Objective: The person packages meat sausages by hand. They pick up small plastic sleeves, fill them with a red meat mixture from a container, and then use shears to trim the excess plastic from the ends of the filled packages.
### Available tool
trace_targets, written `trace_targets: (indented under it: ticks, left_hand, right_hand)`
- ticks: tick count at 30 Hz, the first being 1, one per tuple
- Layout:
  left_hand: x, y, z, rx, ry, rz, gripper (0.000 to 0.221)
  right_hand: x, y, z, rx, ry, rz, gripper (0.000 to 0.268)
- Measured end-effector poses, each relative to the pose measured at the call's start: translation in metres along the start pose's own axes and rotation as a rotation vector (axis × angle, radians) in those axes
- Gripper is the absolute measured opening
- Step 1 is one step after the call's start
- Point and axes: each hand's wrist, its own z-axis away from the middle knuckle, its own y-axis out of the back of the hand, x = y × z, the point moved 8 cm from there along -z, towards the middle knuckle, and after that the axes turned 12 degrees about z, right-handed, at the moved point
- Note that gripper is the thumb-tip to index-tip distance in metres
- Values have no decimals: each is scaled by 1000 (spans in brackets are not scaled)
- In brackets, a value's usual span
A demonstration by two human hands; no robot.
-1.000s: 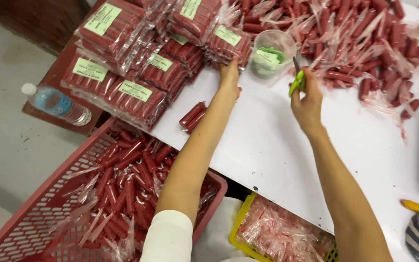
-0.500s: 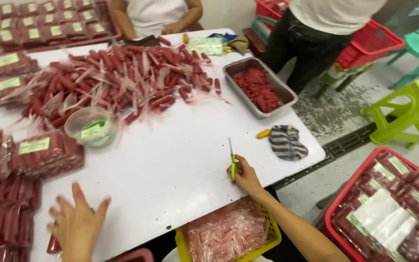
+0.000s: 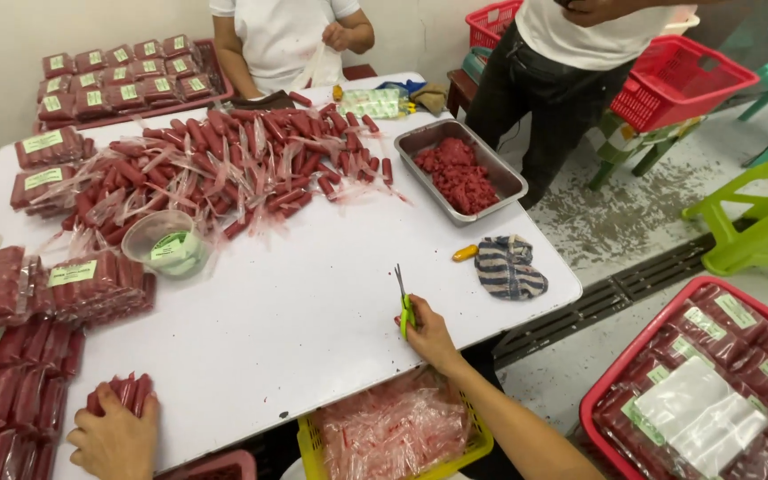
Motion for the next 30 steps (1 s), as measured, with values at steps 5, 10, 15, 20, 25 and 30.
trace_targets:
  ticks: [5,10,15,20,25,30]
  left_hand:
    - [5,2,-6,-44,-116,14,84]
    - [19,34,17,150,-253,42,97]
    - [27,51,70,104,-259,145,80]
    - [2,102,165,227,-120,342,51]
    - [-117,94,225,145,228,477,36]
    - [-125,165,261,40,442,450,28]
  right_hand:
    - [4,1,2,-6,7,18,53]
    - [6,0,-2,15,67,-66,51]
    - [17,1,-10,-10,55,-90,53]
    - [56,-11,-8,-35,129,-243,41]
    - [9,14,-4,-85,87,-258,39]
    - [-13,19,10,-120,121,-220,31]
